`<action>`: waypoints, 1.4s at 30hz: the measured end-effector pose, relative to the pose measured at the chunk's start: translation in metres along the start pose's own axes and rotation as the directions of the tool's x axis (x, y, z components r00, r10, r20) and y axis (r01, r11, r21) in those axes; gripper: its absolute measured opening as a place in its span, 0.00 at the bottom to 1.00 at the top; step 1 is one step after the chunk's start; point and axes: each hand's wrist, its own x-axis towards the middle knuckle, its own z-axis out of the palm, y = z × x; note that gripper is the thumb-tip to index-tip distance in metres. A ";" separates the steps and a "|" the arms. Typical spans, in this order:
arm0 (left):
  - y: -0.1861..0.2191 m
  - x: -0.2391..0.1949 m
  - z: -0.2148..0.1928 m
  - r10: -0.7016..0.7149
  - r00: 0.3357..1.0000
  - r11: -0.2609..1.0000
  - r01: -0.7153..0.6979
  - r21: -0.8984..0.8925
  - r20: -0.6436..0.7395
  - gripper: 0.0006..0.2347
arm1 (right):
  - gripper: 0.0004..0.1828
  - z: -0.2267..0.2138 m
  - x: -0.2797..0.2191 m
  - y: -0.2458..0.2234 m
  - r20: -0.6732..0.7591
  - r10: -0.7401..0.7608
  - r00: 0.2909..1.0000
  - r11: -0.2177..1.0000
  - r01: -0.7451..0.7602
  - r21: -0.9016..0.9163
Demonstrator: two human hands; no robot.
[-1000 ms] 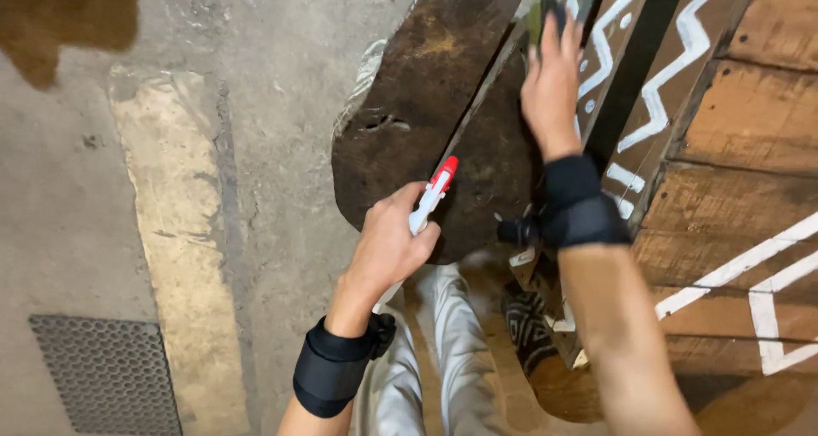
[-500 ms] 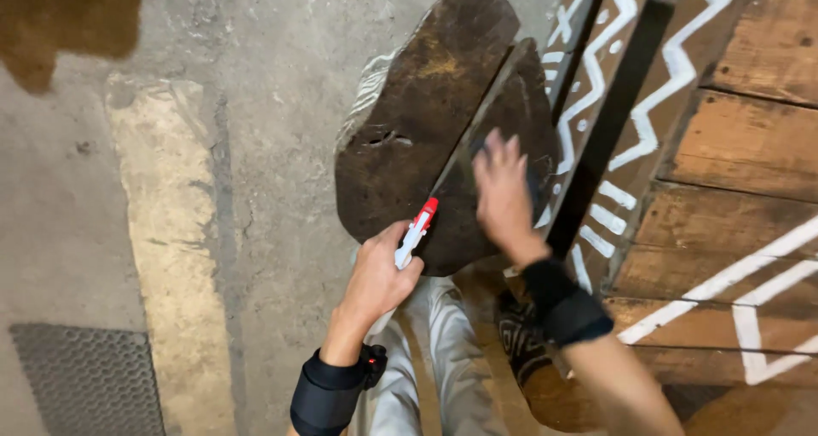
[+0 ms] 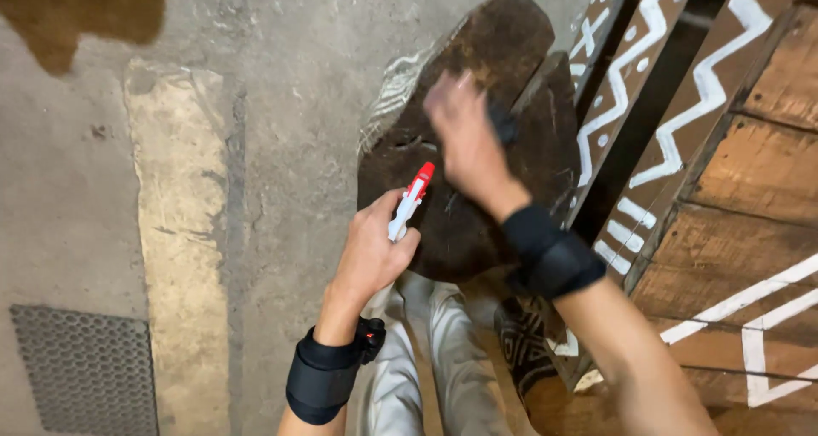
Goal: The person sprays a liquid from a spray bottle onto a wooden table and several stools, then wipes each surface with a cloth. The person moves around the room to clean multiple items, including a table with white geometric patterns and several round stools.
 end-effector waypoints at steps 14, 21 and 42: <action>-0.020 -0.018 -0.037 -0.012 0.998 0.999 0.010 -0.031 -0.065 0.20 | 0.34 0.027 0.032 -0.003 -0.029 0.051 0.998 0.995 -0.053 -0.080; -0.041 -0.054 -0.045 -0.081 0.995 0.996 0.079 -0.034 -0.063 0.17 | 0.36 0.082 -0.124 -0.088 0.304 -0.278 0.911 0.953 0.222 0.205; -0.048 -0.080 -0.048 -0.109 0.994 0.993 0.109 0.048 0.009 0.20 | 0.31 0.060 -0.205 -0.063 0.325 -0.006 0.946 1.000 0.002 0.013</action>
